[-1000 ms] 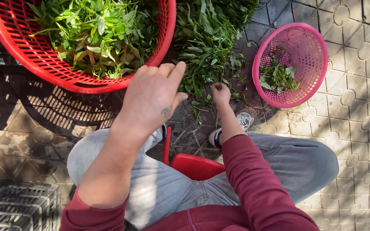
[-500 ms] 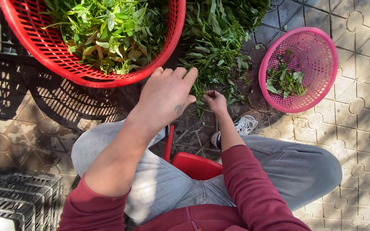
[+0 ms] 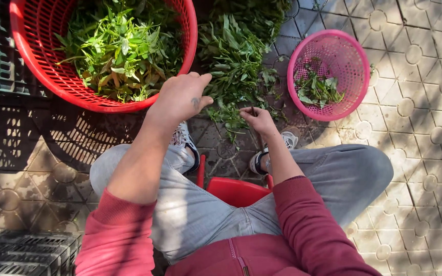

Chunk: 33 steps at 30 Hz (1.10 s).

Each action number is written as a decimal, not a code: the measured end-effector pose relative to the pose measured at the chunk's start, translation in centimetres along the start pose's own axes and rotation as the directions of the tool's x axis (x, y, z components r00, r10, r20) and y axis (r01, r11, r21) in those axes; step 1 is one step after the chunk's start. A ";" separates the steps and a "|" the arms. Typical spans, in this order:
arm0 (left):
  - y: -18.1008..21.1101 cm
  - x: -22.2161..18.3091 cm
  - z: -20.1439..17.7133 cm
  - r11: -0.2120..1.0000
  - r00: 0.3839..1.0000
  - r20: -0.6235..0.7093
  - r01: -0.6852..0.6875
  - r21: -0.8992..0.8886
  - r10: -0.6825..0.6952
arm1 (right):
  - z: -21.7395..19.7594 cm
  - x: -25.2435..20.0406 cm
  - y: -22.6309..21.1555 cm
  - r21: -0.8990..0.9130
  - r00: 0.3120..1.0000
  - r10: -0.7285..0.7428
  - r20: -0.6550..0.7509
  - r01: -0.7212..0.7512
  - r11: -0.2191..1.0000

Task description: The person is cleaning and trimming leafy greens, removing leaves from stems and sorting them into baskets.

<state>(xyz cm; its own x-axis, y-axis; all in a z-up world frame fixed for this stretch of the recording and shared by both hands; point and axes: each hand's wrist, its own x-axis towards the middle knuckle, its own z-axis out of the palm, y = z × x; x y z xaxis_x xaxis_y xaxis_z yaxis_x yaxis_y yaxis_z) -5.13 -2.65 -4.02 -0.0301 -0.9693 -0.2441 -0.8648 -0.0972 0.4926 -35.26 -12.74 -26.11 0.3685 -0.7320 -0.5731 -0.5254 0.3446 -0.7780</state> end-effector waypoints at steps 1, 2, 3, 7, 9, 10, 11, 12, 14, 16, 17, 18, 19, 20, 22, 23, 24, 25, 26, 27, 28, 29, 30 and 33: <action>0.0 0.0 0.0 1.000 1.000 -0.005 -0.001 0.002 0.001 | -0.1 -0.3 -0.1 -0.001 1.000 -0.005 -0.001 0.005 1.000; 0.0 0.0 0.0 1.000 1.000 0.016 0.006 0.006 -0.007 | -0.3 -0.4 -0.2 0.106 1.000 0.026 0.006 -0.026 0.994; -0.1 0.0 0.0 1.000 0.999 0.037 0.014 0.010 -0.014 | -0.6 -0.6 -0.4 0.210 0.998 0.056 0.017 -0.059 0.976; -1.1 1.2 0.9 0.999 1.000 0.000 -0.008 0.033 0.008 | -1.6 0.5 0.6 0.188 0.999 0.034 -0.001 -0.033 0.982; -0.5 0.8 1.3 1.000 0.998 0.060 0.001 0.019 -0.002 | -1.5 -0.4 1.4 0.321 0.997 0.060 0.038 -0.069 0.945; -0.6 0.8 1.9 1.000 0.998 0.069 -0.001 0.015 0.000 | -1.6 -1.0 0.9 0.323 0.997 0.069 0.036 -0.077 0.943; -0.6 0.8 2.5 1.000 0.998 0.064 -0.010 0.016 0.009 | -1.6 -1.6 0.3 0.400 0.994 0.087 0.070 -0.108 0.910; -0.7 1.3 2.5 0.999 0.999 0.048 -0.023 0.025 0.022 | -1.8 -1.5 -0.8 0.475 0.991 0.088 0.102 -0.126 0.871; -1.4 2.7 5.1 0.998 0.998 0.053 -0.044 0.040 0.042 | -2.4 -2.5 -2.9 0.489 0.992 0.055 0.116 -0.105 0.866; -1.5 3.7 7.4 0.996 0.996 0.059 -0.066 0.058 0.062 | -2.9 -3.3 -4.5 0.504 0.991 0.019 0.130 -0.083 0.860; -1.2 4.1 8.4 0.984 0.992 0.009 -0.125 0.126 0.125 | -3.0 -3.6 -5.0 0.524 0.989 0.001 0.151 -0.081 0.848; -0.9 4.5 9.5 0.963 0.981 -0.038 -0.181 0.198 0.192 | -3.2 -3.9 -5.5 0.543 0.985 -0.020 0.169 -0.076 0.836; -0.7 4.6 9.9 0.960 0.979 -0.040 -0.188 0.208 0.200 | -3.3 -4.3 -6.2 0.549 0.986 -0.030 0.162 -0.065 0.833; -0.3 4.7 10.5 0.966 0.969 -0.078 -0.221 0.135 0.233 | -3.5 -4.8 -6.7 0.581 0.986 -0.043 0.159 -0.058 0.812; 0.3 4.7 10.7 0.961 0.955 -0.114 -0.266 0.073 0.273 | -3.6 -5.6 -7.5 0.619 0.987 -0.065 0.146 -0.040 0.784; 0.6 4.7 10.4 0.960 0.950 -0.139 -0.279 0.018 0.278 | -3.7 -6.0 -7.7 0.644 0.986 -0.080 0.149 -0.035 0.764; 0.9 4.6 10.1 0.956 0.946 -0.163 -0.291 -0.035 0.282 | -3.7 -6.2 -7.9 0.669 0.984 -0.097 0.152 -0.030 0.743; 1.1 4.7 10.0 0.953 0.942 -0.160 -0.302 -0.023 0.294 | -3.6 -6.0 -7.9 0.677 0.984 -0.105 0.141 -0.019 0.736; 1.2 4.7 10.0 0.942 0.931 -0.208 -0.324 -0.088 0.300 | -3.5 -5.7 -7.8 0.698 0.987 -0.111 0.114 0.000 0.716; 1.2 4.6 10.0 0.925 0.918 -0.256 -0.348 -0.151 0.303 | -3.3 -5.4 -7.7 0.718 0.989 -0.117 0.086 0.020 0.695; 1.3 4.7 9.7 0.926 0.916 -0.255 -0.351 -0.141 0.309 | -3.2 -6.1 -9.0 0.723 0.989 -0.125 0.083 0.026 0.690; 1.4 4.7 9.3 0.917 0.921 -0.272 -0.340 -0.208 0.280 | -3.0 -6.9 -10.3 0.726 0.994 -0.094 0.064 0.018 0.688; 1.4 4.6 9.1 0.904 0.925 -0.289 -0.325 -0.276 0.245 | -2.9 -7.7 -11.6 0.725 0.997 -0.064 0.050 0.008 0.688; -0.9 5.3 10.5 0.931 0.942 -0.299 -0.237 -0.277 0.151 | -3.3 -8.3 -12.7 0.750 0.988 -0.081 0.133 -0.047 0.660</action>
<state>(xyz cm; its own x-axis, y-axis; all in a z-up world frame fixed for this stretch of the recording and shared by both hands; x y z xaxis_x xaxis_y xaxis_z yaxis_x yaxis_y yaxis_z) -9.82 -5.32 -14.53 -0.0094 -0.9955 0.0943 -0.6594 0.0771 0.7478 -34.15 -12.97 -10.62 0.5080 -0.6729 -0.5377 0.2108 0.7024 -0.6799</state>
